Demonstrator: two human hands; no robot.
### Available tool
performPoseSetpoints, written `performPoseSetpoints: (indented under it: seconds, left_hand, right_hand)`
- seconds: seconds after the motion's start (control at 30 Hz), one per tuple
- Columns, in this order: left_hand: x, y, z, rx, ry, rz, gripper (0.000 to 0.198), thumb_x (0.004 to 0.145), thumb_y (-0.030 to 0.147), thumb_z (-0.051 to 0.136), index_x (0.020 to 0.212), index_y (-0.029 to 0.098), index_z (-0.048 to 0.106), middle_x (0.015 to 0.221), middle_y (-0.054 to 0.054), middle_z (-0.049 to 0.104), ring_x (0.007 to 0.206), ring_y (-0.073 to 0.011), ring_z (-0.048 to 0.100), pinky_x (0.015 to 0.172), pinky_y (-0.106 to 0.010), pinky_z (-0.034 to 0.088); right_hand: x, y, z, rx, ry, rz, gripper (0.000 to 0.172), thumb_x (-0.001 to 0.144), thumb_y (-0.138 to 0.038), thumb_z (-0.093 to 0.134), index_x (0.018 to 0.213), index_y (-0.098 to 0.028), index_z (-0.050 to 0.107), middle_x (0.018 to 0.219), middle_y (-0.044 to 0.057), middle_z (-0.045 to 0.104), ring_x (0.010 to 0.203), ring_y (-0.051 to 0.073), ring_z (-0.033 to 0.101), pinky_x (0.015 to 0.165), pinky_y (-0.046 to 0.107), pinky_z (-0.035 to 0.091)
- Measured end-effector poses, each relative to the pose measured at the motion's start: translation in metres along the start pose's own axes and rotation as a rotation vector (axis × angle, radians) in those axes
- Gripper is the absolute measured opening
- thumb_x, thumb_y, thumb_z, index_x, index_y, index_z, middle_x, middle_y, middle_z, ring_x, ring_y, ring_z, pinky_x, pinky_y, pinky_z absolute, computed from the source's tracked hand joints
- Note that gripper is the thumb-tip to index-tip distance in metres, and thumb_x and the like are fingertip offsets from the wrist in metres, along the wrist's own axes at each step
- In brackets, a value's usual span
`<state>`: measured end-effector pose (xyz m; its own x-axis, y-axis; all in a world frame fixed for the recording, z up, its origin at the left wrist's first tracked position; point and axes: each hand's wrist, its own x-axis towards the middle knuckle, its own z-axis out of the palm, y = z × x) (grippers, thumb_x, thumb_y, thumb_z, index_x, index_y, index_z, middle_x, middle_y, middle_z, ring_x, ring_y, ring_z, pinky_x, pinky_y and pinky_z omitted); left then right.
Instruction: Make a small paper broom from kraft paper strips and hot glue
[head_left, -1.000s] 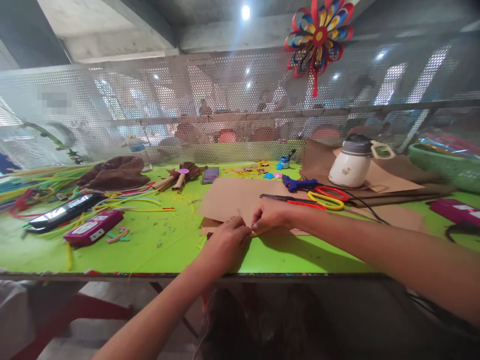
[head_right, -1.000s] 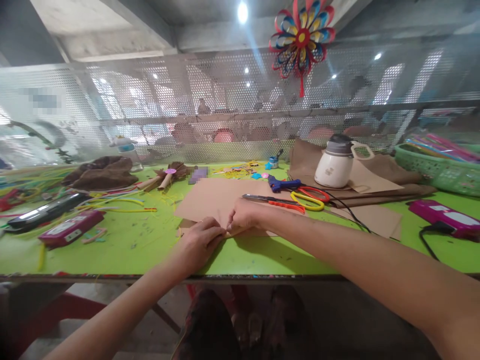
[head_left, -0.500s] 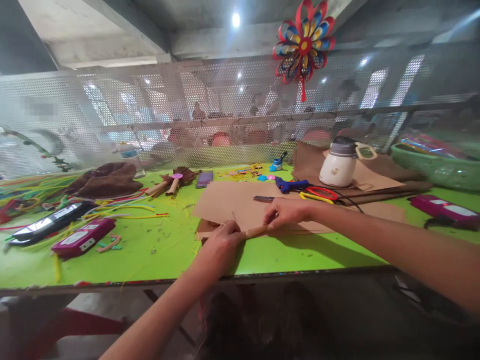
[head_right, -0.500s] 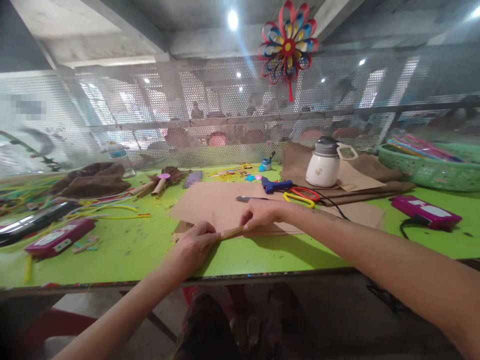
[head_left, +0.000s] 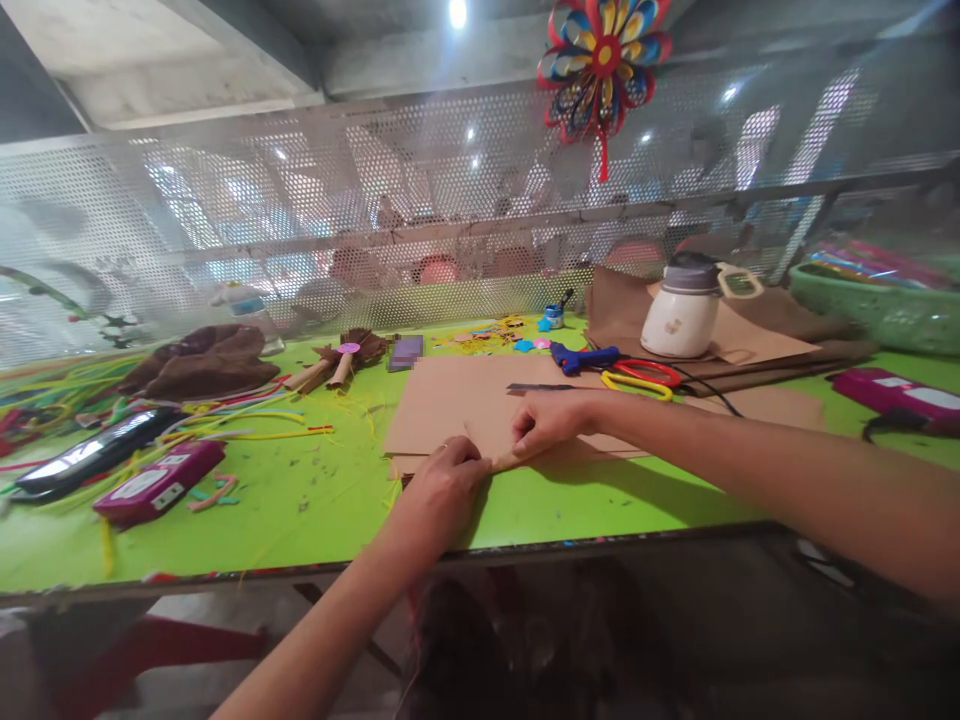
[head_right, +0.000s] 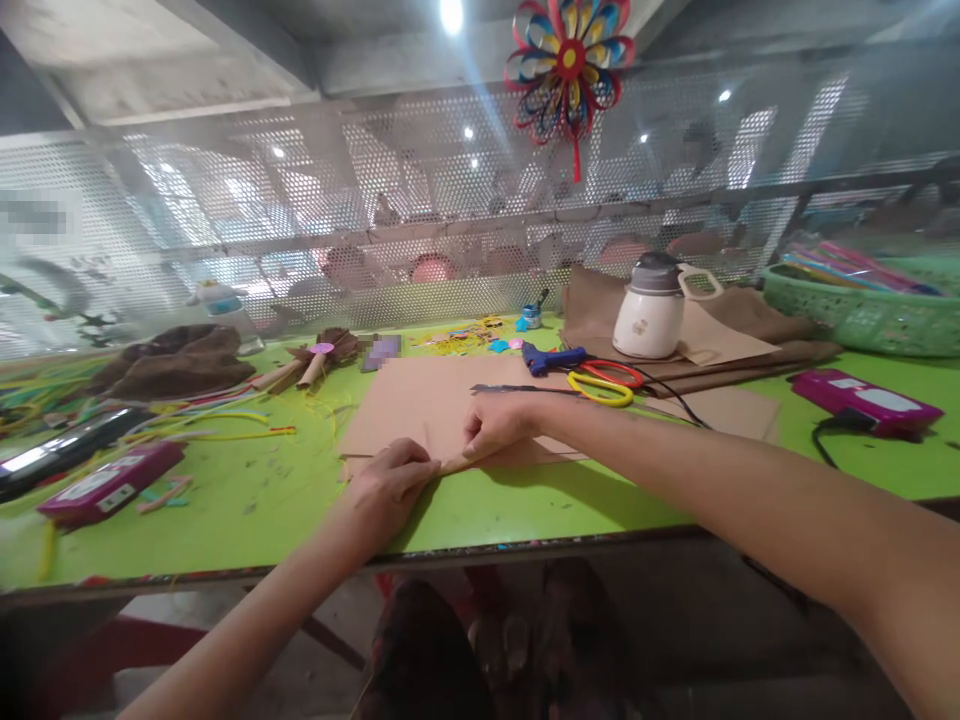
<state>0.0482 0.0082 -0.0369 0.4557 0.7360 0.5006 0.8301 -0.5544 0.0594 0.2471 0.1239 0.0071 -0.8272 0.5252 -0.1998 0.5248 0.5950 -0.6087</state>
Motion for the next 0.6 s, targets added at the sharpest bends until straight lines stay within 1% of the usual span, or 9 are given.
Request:
performPoseSetpoints:
  seconds: [0.07,0.13,0.2,0.27,0.37,0.5,0.6]
  left_hand:
    - [0.001,0.000,0.000,-0.012,0.005,-0.001,0.024,0.091,0.017,0.046,0.083,0.016,0.069,0.080,-0.005,0.057,0.070,-0.0127,0.054,0.064,-0.024,0.044]
    - [0.001,0.001,-0.001,-0.015,0.003,-0.008,0.024,0.091,0.017,0.046,0.082,0.016,0.068,0.080,-0.005,0.058,0.070,-0.0125,0.054,0.064,-0.023,0.043]
    - [0.001,0.002,-0.002,-0.010,-0.004,-0.012,0.023,0.090,0.017,0.047,0.082,0.016,0.068,0.080,-0.005,0.058,0.069,-0.0123,0.054,0.064,-0.023,0.043]
    - [0.001,0.003,-0.003,-0.012,-0.013,-0.015,0.022,0.090,0.016,0.047,0.084,0.016,0.069,0.080,-0.005,0.058,0.070,-0.0124,0.054,0.064,-0.023,0.043]
    - [0.001,0.004,-0.003,-0.026,-0.020,-0.016,0.023,0.089,0.015,0.047,0.087,0.017,0.070,0.081,-0.005,0.058,0.070,-0.0125,0.054,0.064,-0.023,0.043]
    - [0.001,0.003,-0.002,-0.025,-0.008,-0.021,0.023,0.089,0.014,0.047,0.090,0.018,0.070,0.080,-0.005,0.058,0.069,-0.0125,0.054,0.063,-0.023,0.042]
    - [0.001,0.003,-0.001,-0.021,-0.008,-0.018,0.022,0.089,0.014,0.048,0.085,0.016,0.070,0.080,-0.005,0.058,0.069,-0.0126,0.054,0.063,-0.023,0.042]
  right_hand:
    - [0.000,-0.006,0.003,0.084,-0.014,0.010,0.028,0.068,-0.040,0.068,0.081,-0.015,0.071,0.067,-0.002,0.062,0.061,0.010,0.050,0.054,0.020,0.037]
    - [0.003,-0.012,0.008,0.237,-0.013,0.014,0.039,0.063,-0.041,0.073,0.093,-0.016,0.068,0.076,0.000,0.065,0.067,0.012,0.056,0.060,0.021,0.042]
    - [0.006,-0.016,0.015,0.357,0.020,0.019,0.045,0.057,-0.036,0.078,0.095,-0.015,0.065,0.074,0.000,0.065,0.067,0.013,0.058,0.063,0.023,0.045]
    - [0.008,-0.018,0.020,0.392,0.077,0.022,0.041,0.054,-0.031,0.079,0.088,-0.015,0.064,0.068,-0.002,0.063,0.064,0.012,0.057,0.063,0.024,0.046]
    - [0.009,-0.019,0.024,0.429,0.119,0.020,0.036,0.052,-0.028,0.080,0.081,-0.016,0.063,0.064,-0.004,0.061,0.061,0.012,0.056,0.061,0.024,0.046]
    - [0.007,-0.019,0.023,0.477,0.114,0.058,0.030,0.052,-0.023,0.079,0.077,-0.016,0.063,0.063,-0.004,0.062,0.060,0.011,0.056,0.060,0.023,0.045]
    - [0.007,-0.019,0.021,0.495,0.101,0.103,0.027,0.052,-0.018,0.078,0.075,-0.016,0.063,0.062,-0.004,0.063,0.059,0.010,0.056,0.059,0.022,0.045]
